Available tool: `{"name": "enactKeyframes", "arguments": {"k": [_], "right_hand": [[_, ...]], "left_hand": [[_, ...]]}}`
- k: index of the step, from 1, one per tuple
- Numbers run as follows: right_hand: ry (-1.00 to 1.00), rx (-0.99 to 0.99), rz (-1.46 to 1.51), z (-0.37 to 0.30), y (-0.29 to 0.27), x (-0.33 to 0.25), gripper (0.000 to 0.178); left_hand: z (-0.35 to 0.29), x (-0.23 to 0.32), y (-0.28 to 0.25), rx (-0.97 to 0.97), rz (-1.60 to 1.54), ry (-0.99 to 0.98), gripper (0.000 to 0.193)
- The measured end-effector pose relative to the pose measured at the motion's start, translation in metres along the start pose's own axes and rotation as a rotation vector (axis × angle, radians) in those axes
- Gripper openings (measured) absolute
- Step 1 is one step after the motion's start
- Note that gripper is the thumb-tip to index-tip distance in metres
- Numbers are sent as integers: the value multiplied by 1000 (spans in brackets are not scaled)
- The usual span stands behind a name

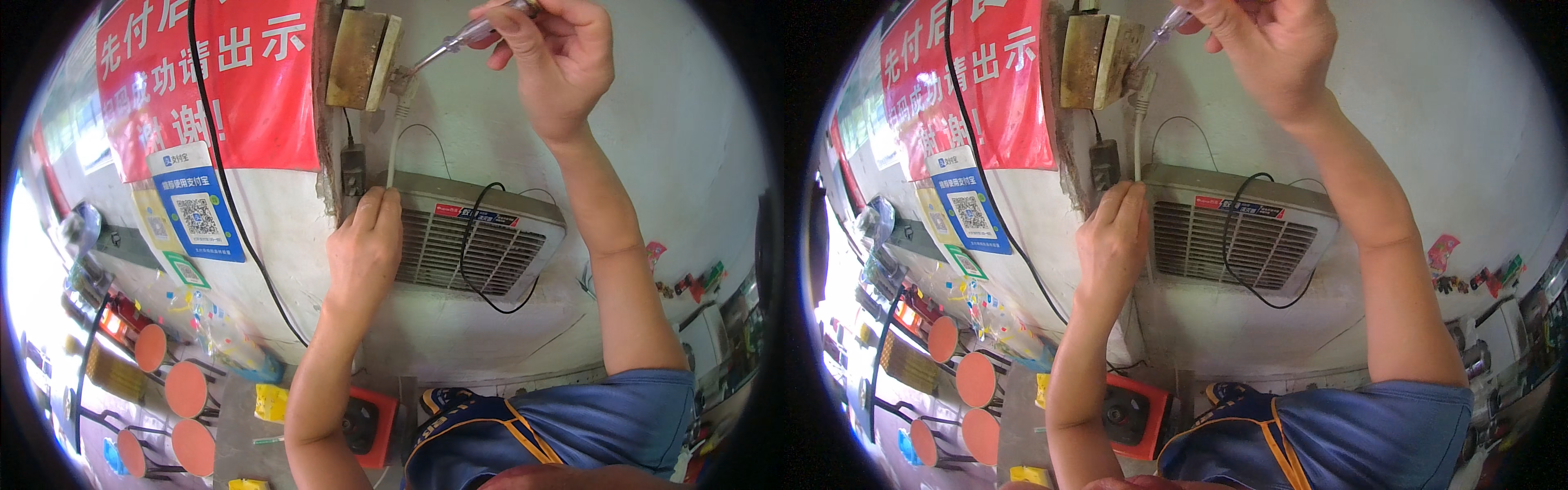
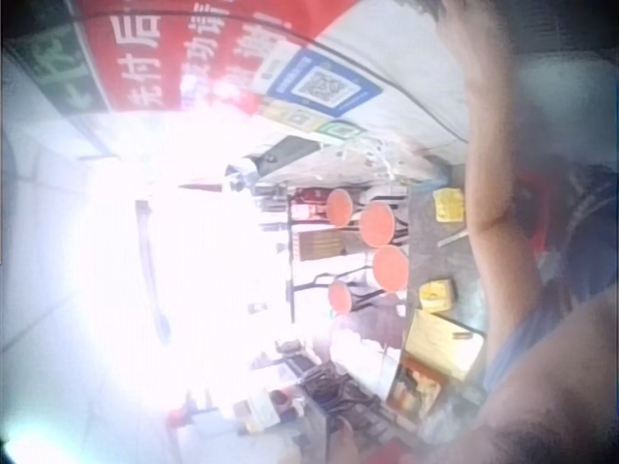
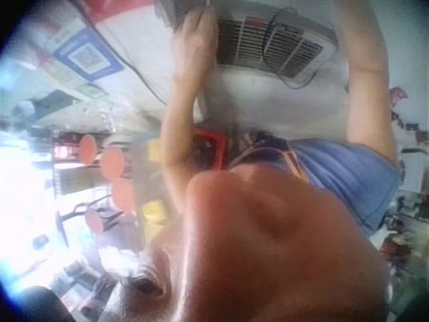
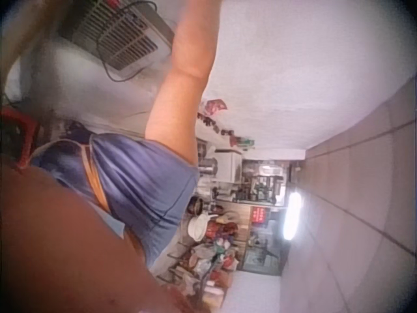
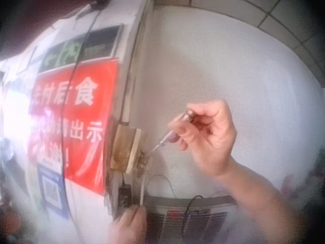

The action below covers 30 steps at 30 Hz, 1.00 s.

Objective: The person uses a screwdriver to unscrew and remove a wall-mounted electrical outlet. They then handle a power strip, unscrewing its casing and manipulating internal wires on a table. The person continues to work on the outlet and power strip components throughout the clip.

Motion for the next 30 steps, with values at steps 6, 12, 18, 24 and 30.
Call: {"name": "enactKeyframes", "arguments": {"k": [6,12,18,24,30], "right_hand": [[-87,-86,-24,-4,5,16,30],[-102,-121,-81,-1,9,12,32],[-148,-159,-171,2,14,8,33],[-216,-197,-288,6,17,0,30],[-205,-192,-221,4,22,8,30]], "left_hand": [[0,-2,2,32,9,26,26],[-2,-3,5,45,34,50,29],[-2,-4,6,65,42,66,30],[-3,-5,4,56,51,66,31],[-1,0,1,30,5,-11,26]]}}
Point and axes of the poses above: each hand's wrist, its own z-axis towards the middle knuckle, its own y-axis out of the palm, x = y × z, the point moved 2 cm from there along z, towards the middle knuckle, and after that the axes turned 8 degrees about y, right-handed, at the moved point
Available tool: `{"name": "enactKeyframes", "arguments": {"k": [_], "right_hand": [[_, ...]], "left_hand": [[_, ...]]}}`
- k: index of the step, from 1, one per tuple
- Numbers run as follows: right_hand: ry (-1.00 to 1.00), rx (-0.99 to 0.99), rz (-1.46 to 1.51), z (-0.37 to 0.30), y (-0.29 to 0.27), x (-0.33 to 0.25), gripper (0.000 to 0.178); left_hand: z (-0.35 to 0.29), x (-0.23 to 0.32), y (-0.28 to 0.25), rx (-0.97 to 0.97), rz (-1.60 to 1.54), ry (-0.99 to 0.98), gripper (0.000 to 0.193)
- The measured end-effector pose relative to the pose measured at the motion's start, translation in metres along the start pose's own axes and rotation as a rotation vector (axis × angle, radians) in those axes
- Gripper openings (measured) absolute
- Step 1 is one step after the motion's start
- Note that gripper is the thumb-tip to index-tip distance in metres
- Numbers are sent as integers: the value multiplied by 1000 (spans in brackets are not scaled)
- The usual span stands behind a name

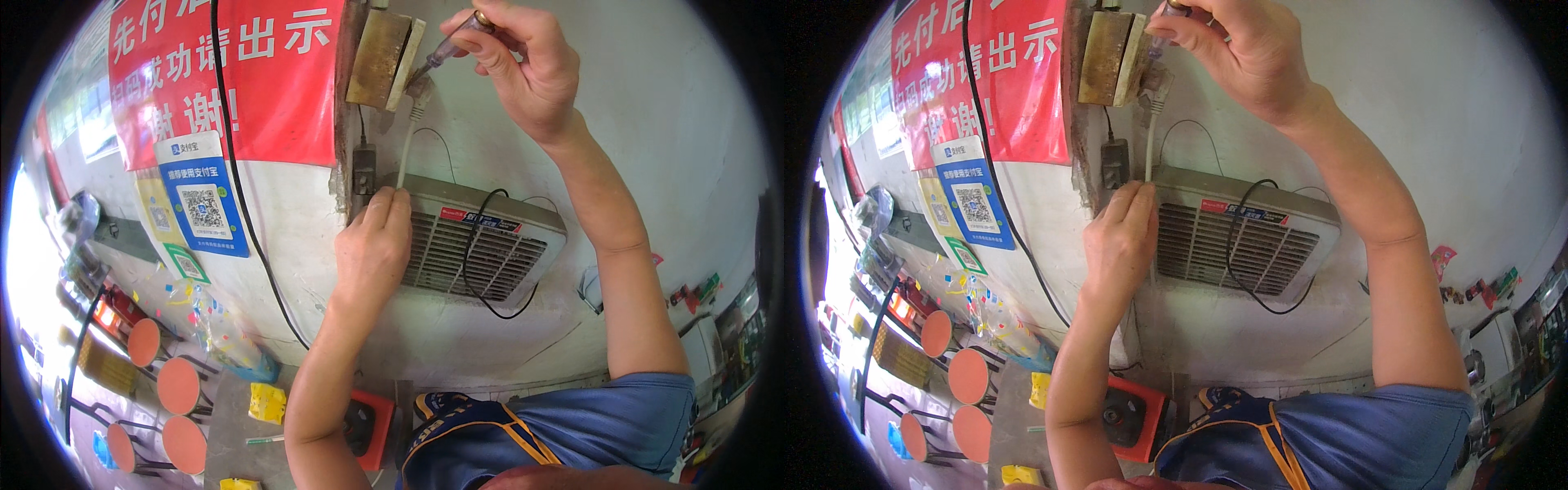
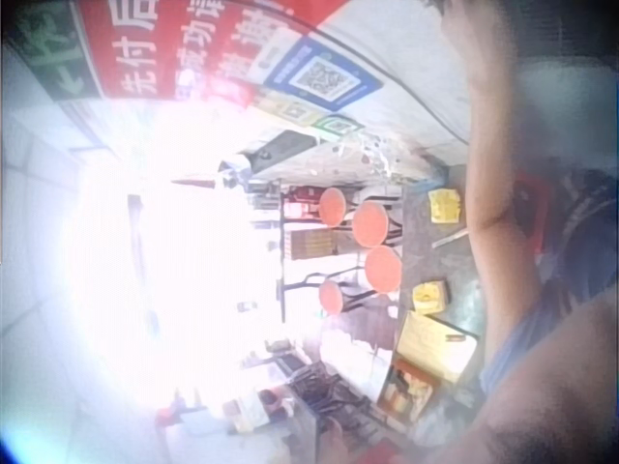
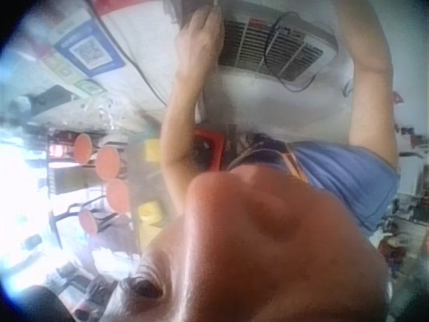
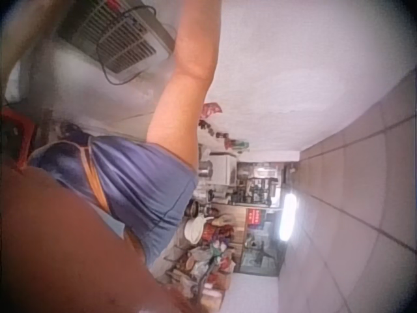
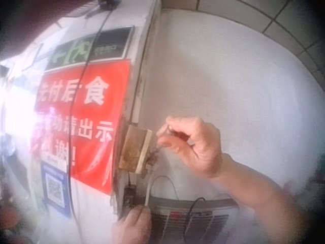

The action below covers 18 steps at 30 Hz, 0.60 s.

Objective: The person uses a screwdriver to unscrew and remove a wall-mounted electrical outlet. They then handle a power strip, unscrewing its casing and manipulating internal wires on a table. The person continues to work on the outlet and power strip components throughout the clip.

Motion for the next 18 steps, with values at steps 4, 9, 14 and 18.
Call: {"name": "enactKeyframes", "arguments": {"k": [4,9,14,18], "right_hand": [[-56,33,-24,1,4,4,29],[-58,48,-100,12,-1,-7,28],[-120,49,-114,13,-4,-8,28],[-164,48,-120,16,-2,-10,29]], "left_hand": [[0,0,2,7,-6,2,24],[-1,-3,4,31,25,32,24],[0,-3,4,44,50,83,27],[1,-2,2,29,49,78,27]]}}
Point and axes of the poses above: each hand's wrist, its own z-axis towards the middle knuckle, its own y-axis out of the palm, x = y × z, the point moved 2 cm from there along z, towards the middle knuckle, and after that the axes turned 8 degrees about y, right-handed, at the moved point
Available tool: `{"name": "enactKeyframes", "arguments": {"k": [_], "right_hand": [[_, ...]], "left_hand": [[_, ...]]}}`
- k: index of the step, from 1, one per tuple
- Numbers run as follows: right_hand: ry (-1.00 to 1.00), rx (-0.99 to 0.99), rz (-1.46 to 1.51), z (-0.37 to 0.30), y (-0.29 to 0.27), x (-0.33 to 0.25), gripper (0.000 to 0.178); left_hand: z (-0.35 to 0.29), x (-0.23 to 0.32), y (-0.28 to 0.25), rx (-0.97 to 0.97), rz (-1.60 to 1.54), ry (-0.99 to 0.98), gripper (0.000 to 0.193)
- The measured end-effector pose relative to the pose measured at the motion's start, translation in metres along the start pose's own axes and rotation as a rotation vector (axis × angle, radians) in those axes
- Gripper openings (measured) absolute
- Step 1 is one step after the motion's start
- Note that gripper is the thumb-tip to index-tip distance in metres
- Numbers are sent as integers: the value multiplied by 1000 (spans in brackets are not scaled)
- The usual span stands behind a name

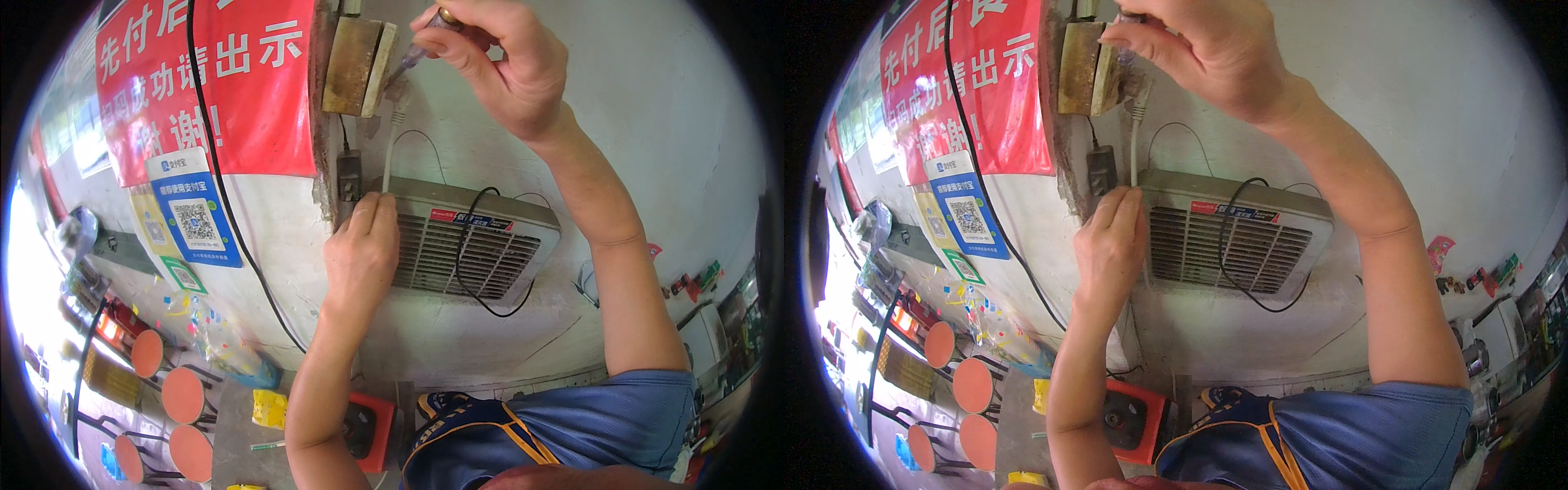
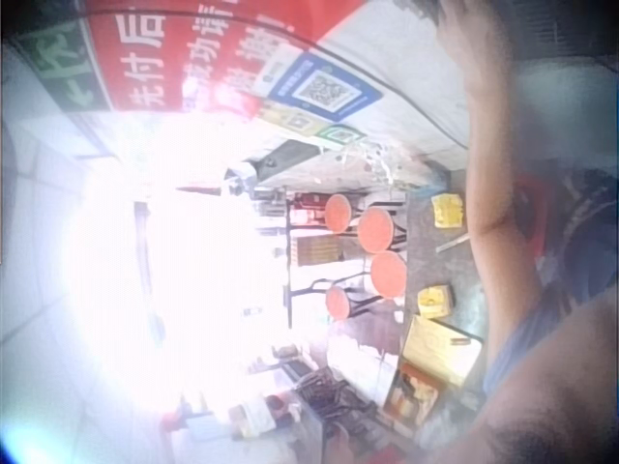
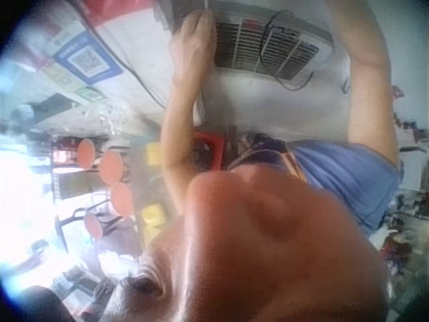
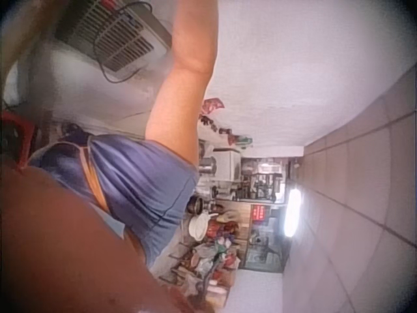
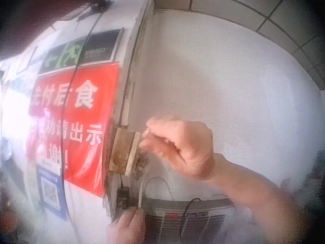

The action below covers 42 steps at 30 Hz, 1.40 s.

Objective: The person uses a screwdriver to unscrew and remove a wall-mounted electrical outlet. They then handle a power strip, unscrewing its casing and manipulating internal wires on a table. The person continues to work on the outlet and power strip components throughout the clip.

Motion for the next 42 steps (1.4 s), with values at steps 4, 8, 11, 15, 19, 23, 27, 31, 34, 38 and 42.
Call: {"name": "enactKeyframes", "arguments": {"k": [4,8,11,15,19,23,27,31,34,38,42], "right_hand": [[10,-50,-87,1,0,-3,26],[119,-234,-185,13,-6,-22,22],[186,-389,-265,19,-8,-30,21],[7,-138,-122,4,1,-13,24],[-61,-104,-6,8,5,-13,27],[-43,-39,121,9,7,-14,27],[-26,-43,161,0,7,-4,26],[104,-143,154,-8,-4,-8,23],[171,-212,128,-8,-9,-17,24],[148,-208,155,-11,-10,-20,27],[170,-190,168,-11,-11,-20,26]], "left_hand": [[0,0,2,1,-1,-3,27],[-1,0,0,-2,-11,-6,28],[-1,-1,0,-3,-13,-10,28],[0,1,1,7,-23,-8,28],[-1,-1,0,14,-14,-13,27],[-1,-1,1,33,-21,-7,27],[-1,2,0,4,-60,-79,23],[-1,1,-2,5,-59,-80,23],[-1,0,-2,0,-60,-87,24],[-2,1,-1,-5,-66,-89,26],[-2,-1,-1,24,-60,-62,27]]}}
Point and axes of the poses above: each hand's wrist, its own z-axis towards the middle knuckle, its own y-axis out of the palm, x = y × z, the point moved 2 cm from there along z, towards the middle knuckle, and after that the axes turned 8 degrees about y, right-handed, at the moved point
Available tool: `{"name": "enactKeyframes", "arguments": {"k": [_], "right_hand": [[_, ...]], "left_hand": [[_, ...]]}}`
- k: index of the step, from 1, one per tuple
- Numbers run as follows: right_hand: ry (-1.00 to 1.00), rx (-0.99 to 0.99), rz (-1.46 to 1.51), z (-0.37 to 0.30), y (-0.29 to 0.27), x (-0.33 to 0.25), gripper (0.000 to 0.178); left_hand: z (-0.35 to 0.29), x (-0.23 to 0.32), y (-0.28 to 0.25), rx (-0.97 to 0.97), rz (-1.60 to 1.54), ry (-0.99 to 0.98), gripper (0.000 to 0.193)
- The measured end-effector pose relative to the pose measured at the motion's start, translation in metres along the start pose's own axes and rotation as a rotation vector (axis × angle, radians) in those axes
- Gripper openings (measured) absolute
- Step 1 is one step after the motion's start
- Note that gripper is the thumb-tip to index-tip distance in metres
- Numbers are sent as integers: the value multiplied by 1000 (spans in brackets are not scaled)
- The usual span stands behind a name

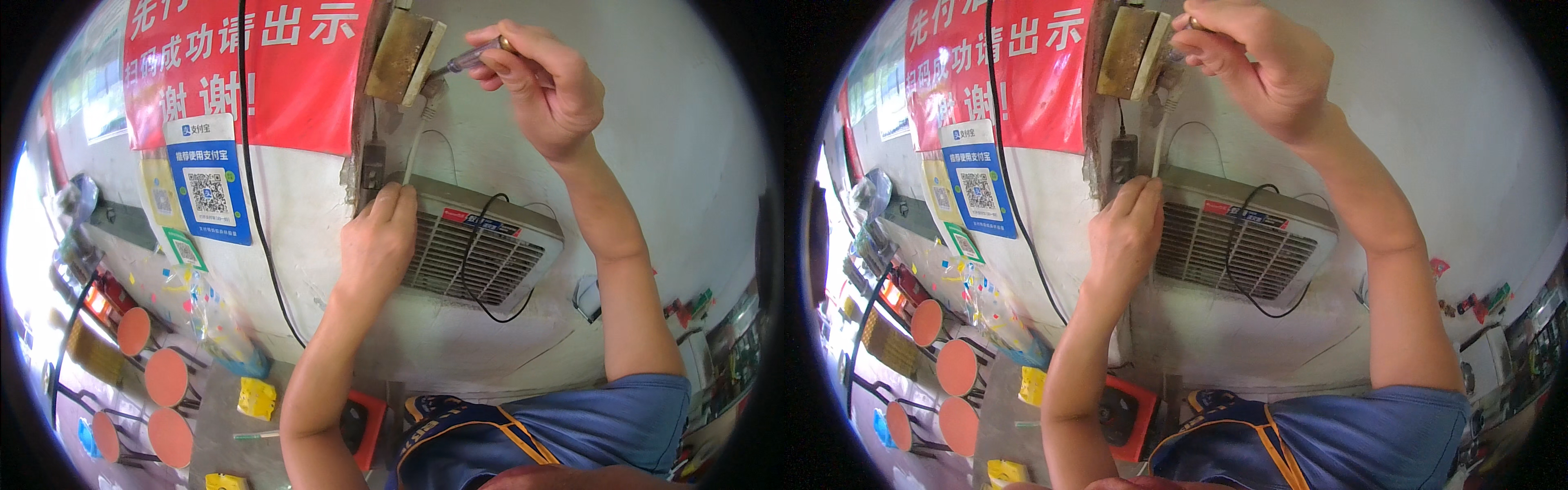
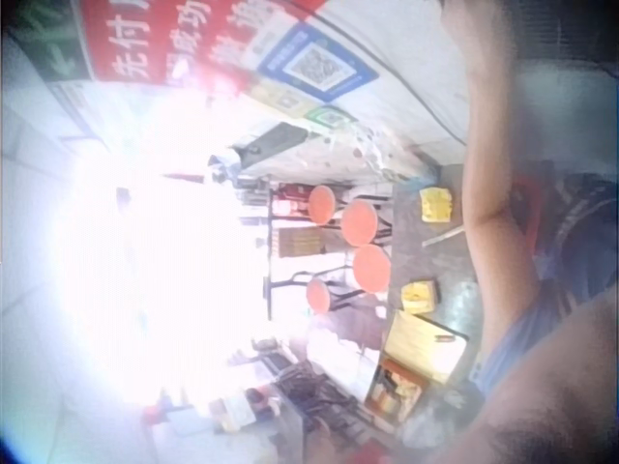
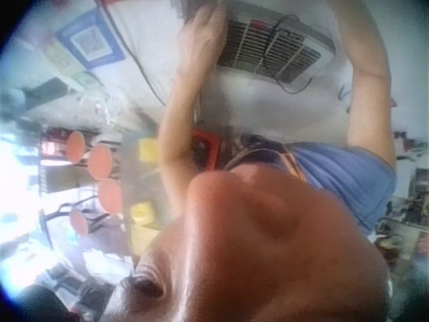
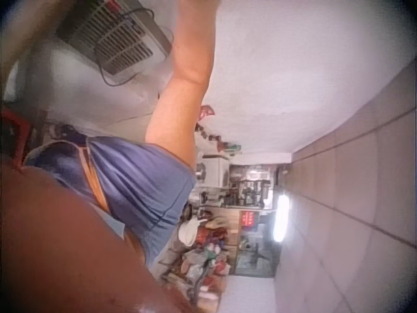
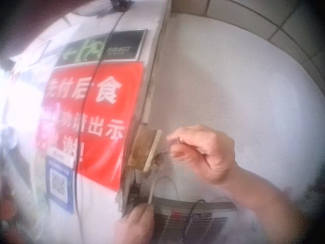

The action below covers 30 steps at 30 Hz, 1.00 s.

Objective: The person uses a screwdriver to unscrew and remove a wall-mounted electrical outlet. They then handle a power strip, unscrewing its casing and manipulating internal wires on a table. The person continues to work on the outlet and power strip components throughout the clip.

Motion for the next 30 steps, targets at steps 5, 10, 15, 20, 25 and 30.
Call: {"name": "enactKeyframes", "arguments": {"k": [5,10,15,20,25,30], "right_hand": [[-20,52,35,-2,1,1,27],[2,23,14,-2,3,2,27],[-6,36,34,-6,3,3,27],[-5,-35,-13,-6,6,3,29],[-7,-4,-14,-7,-1,-7,30],[-10,-25,-97,-11,-12,-26,26]], "left_hand": [[-2,-1,2,-5,56,45,35],[-2,0,1,15,-6,-7,27],[-2,0,3,24,-20,-10,26],[-2,0,2,14,-1,-13,27],[-3,0,2,-10,-6,-26,28],[2,4,-3,-23,-113,-82,28]]}}
Point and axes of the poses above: each hand's wrist, its own z-axis towards the middle knuckle, its own y-axis out of the palm, x = y × z, the point moved 2 cm from there along z, towards the middle knuckle, and after that the axes turned 8 degrees about y, right-handed, at the moved point
